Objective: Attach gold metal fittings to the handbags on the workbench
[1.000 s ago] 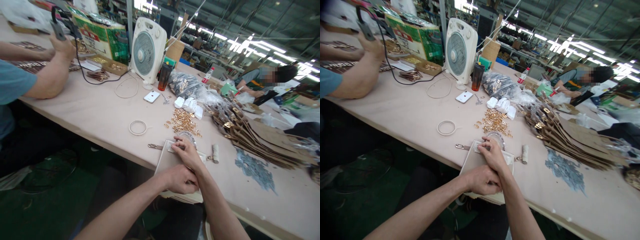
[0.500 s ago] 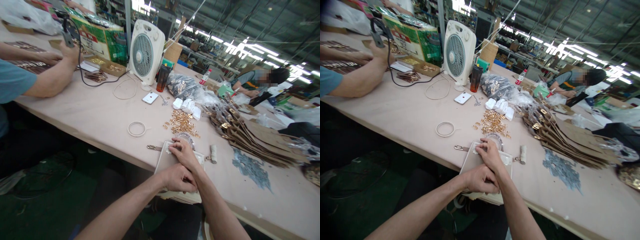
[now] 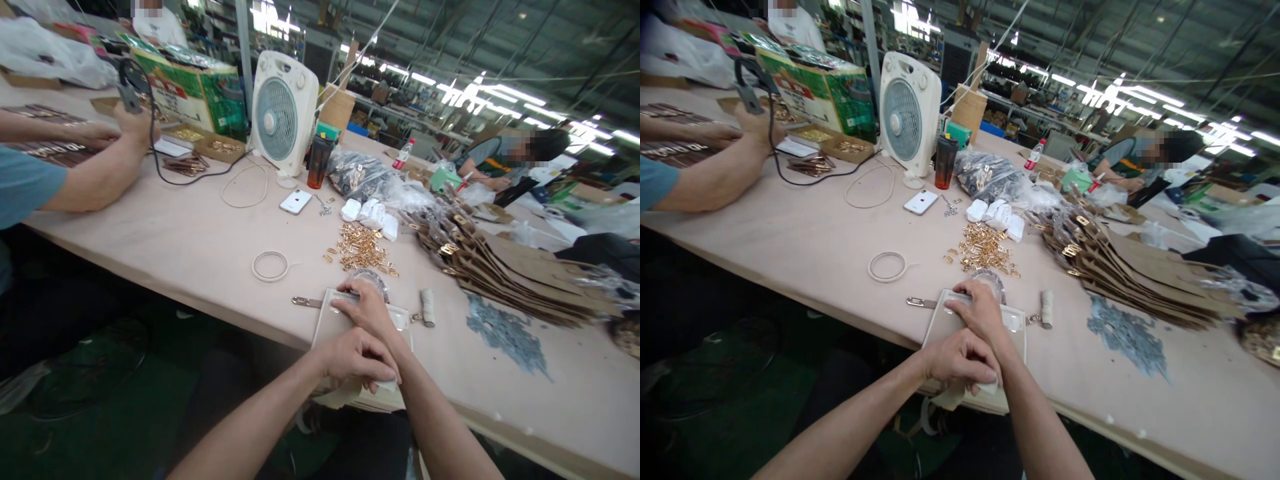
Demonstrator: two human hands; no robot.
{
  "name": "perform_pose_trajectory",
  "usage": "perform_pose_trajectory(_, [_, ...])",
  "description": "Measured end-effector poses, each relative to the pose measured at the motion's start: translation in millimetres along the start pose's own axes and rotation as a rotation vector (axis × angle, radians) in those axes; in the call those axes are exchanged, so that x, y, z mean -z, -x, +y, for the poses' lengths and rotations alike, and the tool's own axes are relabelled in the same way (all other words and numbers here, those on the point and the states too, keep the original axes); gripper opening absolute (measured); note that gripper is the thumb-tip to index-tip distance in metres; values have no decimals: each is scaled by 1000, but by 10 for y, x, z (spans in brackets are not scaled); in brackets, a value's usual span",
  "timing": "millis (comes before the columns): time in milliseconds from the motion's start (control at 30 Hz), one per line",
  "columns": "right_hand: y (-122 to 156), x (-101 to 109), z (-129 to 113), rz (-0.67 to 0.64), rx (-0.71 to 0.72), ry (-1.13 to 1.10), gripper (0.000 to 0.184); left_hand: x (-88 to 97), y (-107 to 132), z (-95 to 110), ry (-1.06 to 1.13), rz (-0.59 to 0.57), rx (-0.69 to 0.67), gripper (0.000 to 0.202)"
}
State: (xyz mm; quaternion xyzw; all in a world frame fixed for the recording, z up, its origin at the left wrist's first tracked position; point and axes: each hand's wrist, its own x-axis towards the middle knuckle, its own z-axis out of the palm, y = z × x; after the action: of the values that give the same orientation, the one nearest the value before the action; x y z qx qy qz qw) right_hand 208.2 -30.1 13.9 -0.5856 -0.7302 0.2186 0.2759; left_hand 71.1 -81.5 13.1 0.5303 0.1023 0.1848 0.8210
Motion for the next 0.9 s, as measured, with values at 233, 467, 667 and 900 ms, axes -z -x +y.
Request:
perform_pose_trajectory(233, [-69,-35,-31,49,-38,49,13,-69,19,-7,102,167,3,50])
perform_pose_trajectory(467, [47,161,10,342,-86,-466,23,-90,-133,-91,-125,354,-141,43])
perform_pose_trajectory(667, [563,590,227,582,-191,-772,27,-83,-236,-140,-144,328,-129,52])
perform_pose_trajectory(900, [1257,1045,218,198,-203,-385,28,-81,-241,-144,-178,256,-70,92])
